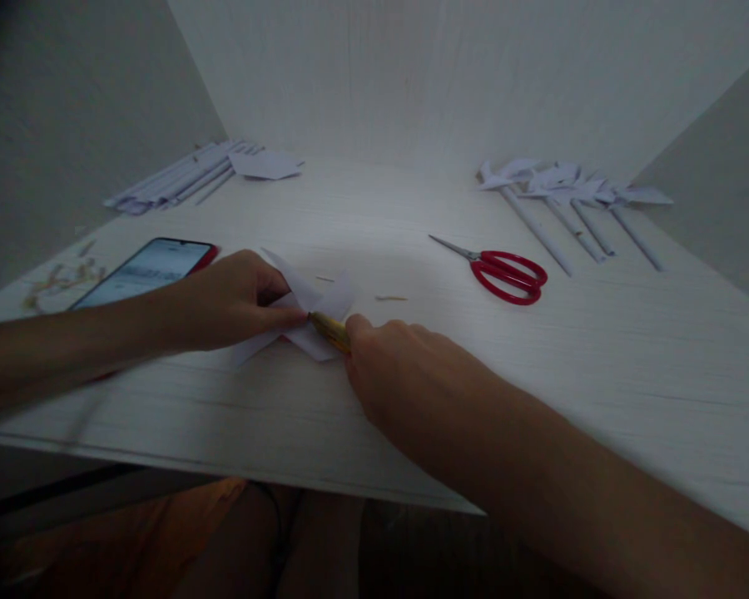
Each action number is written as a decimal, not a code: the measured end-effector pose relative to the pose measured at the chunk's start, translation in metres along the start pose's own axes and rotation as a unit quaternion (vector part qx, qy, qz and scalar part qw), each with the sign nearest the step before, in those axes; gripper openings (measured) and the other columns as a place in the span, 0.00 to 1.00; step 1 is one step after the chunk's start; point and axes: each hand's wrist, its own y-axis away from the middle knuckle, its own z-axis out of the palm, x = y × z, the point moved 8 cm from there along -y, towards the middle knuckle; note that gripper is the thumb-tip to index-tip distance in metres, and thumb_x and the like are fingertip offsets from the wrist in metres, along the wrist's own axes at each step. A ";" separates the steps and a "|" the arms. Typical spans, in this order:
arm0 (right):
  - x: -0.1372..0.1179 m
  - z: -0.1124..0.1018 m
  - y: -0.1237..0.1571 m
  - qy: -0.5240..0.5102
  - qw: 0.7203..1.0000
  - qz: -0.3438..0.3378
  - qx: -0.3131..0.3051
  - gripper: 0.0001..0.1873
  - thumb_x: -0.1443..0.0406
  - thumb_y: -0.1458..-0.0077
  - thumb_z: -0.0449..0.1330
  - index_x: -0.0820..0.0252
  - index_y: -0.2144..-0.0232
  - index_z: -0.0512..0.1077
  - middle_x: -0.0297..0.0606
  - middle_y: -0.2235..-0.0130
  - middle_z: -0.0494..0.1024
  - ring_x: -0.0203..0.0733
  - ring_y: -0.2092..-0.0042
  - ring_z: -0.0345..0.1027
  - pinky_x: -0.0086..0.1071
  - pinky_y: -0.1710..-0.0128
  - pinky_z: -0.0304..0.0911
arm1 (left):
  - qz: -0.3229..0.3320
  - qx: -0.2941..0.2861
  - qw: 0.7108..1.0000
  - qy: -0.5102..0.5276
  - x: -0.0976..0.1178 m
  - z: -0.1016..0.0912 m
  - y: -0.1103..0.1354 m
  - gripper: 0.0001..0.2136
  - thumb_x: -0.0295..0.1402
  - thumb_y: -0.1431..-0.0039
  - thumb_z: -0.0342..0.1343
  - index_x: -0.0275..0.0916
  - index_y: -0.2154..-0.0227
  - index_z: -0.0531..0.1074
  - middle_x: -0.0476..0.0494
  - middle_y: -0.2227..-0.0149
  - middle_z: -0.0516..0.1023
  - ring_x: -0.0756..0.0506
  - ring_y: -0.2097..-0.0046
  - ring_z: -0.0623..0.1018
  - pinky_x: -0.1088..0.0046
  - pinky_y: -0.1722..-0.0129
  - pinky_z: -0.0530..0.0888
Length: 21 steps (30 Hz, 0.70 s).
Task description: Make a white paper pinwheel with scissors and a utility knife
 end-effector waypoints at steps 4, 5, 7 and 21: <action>0.001 0.002 0.001 0.002 1.000 -0.002 0.001 0.09 0.68 0.43 0.46 0.60 0.65 0.66 0.35 0.73 0.72 0.31 0.77 0.62 0.27 0.78 0.49 | 0.008 -0.002 1.000 -0.002 0.001 0.000 0.000 0.09 0.32 0.60 0.49 0.35 0.89 0.66 0.51 0.88 0.59 0.53 0.81 0.59 0.76 0.80 0.51; 0.001 0.002 0.001 0.005 1.000 -0.005 0.004 0.09 0.68 0.43 0.46 0.59 0.65 0.66 0.35 0.73 0.72 0.31 0.77 0.61 0.28 0.78 0.49 | 0.010 -0.001 1.000 -0.004 0.001 0.000 0.000 0.09 0.32 0.60 0.49 0.35 0.89 0.66 0.51 0.88 0.59 0.53 0.82 0.59 0.76 0.80 0.51; 0.000 0.003 0.001 0.010 1.000 -0.006 0.006 0.10 0.67 0.43 0.46 0.59 0.66 0.67 0.35 0.74 0.72 0.31 0.78 0.61 0.28 0.78 0.49 | 0.010 0.002 1.000 -0.009 0.002 0.000 0.000 0.09 0.32 0.60 0.49 0.35 0.89 0.66 0.51 0.88 0.58 0.53 0.81 0.59 0.75 0.80 0.51; 0.000 0.006 -0.001 0.008 1.000 -0.016 -0.011 0.11 0.67 0.43 0.45 0.60 0.67 0.68 0.37 0.73 0.72 0.32 0.78 0.60 0.28 0.77 0.50 | -0.002 -0.005 1.000 -0.004 0.001 0.000 0.000 0.09 0.32 0.60 0.50 0.35 0.89 0.65 0.52 0.89 0.57 0.54 0.83 0.57 0.76 0.81 0.50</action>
